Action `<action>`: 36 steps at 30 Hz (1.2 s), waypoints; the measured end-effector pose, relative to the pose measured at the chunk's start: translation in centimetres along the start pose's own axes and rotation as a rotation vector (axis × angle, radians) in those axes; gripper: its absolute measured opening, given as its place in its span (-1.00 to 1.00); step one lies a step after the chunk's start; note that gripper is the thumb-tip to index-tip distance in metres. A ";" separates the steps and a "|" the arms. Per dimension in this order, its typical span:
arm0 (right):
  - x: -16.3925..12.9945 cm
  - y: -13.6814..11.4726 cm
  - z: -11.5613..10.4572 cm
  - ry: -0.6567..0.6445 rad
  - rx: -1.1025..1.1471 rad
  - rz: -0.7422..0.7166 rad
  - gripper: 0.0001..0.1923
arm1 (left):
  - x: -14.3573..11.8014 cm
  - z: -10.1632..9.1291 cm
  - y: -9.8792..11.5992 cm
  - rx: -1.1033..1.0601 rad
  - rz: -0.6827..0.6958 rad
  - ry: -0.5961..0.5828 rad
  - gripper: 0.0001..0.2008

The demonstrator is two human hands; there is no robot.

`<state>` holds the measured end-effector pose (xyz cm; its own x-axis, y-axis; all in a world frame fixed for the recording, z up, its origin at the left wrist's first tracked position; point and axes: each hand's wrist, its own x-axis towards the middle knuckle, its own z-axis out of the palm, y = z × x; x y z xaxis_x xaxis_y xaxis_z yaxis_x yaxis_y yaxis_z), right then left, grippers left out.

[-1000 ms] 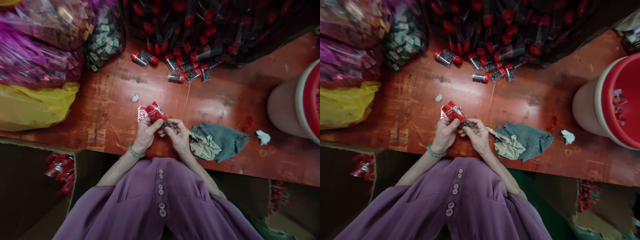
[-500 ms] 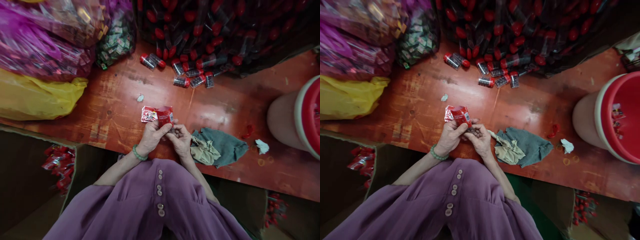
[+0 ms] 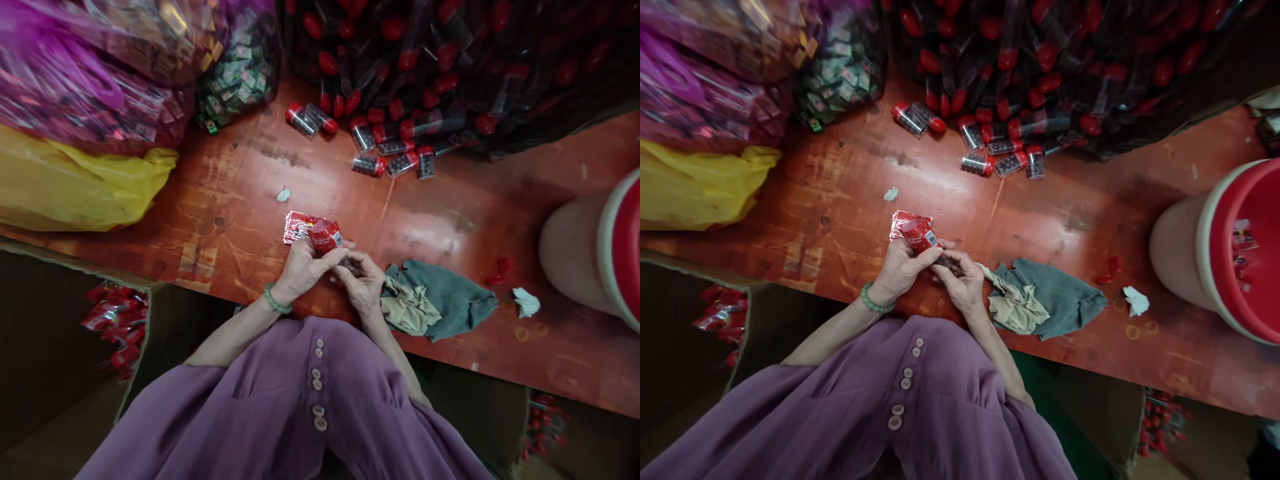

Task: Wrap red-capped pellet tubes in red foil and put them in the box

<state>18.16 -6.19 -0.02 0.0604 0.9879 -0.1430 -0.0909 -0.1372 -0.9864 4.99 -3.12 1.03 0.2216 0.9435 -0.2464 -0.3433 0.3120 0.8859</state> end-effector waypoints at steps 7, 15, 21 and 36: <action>1.0 0.3 0.4 -0.050 0.019 -0.049 -0.79 | 0.5 0.2 -0.3 -0.303 -0.015 0.167 -0.68; 0.8 0.7 -0.3 -0.006 -0.126 -0.091 -0.80 | 0.9 0.6 -0.4 -0.223 -0.071 0.170 -0.73; 1.0 1.1 -0.3 -0.019 -0.094 -0.076 -0.77 | 1.0 0.8 -0.4 -0.222 -0.093 0.167 -0.71; 1.2 0.6 -0.5 0.014 -0.025 -0.056 -0.69 | 0.4 0.2 -1.2 -0.157 -0.049 0.129 -0.77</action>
<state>18.62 -5.09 -0.87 0.0787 0.9930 -0.0883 -0.0626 -0.0835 -0.9945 5.65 -3.14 -0.12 0.1258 0.9301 -0.3451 -0.4756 0.3618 0.8018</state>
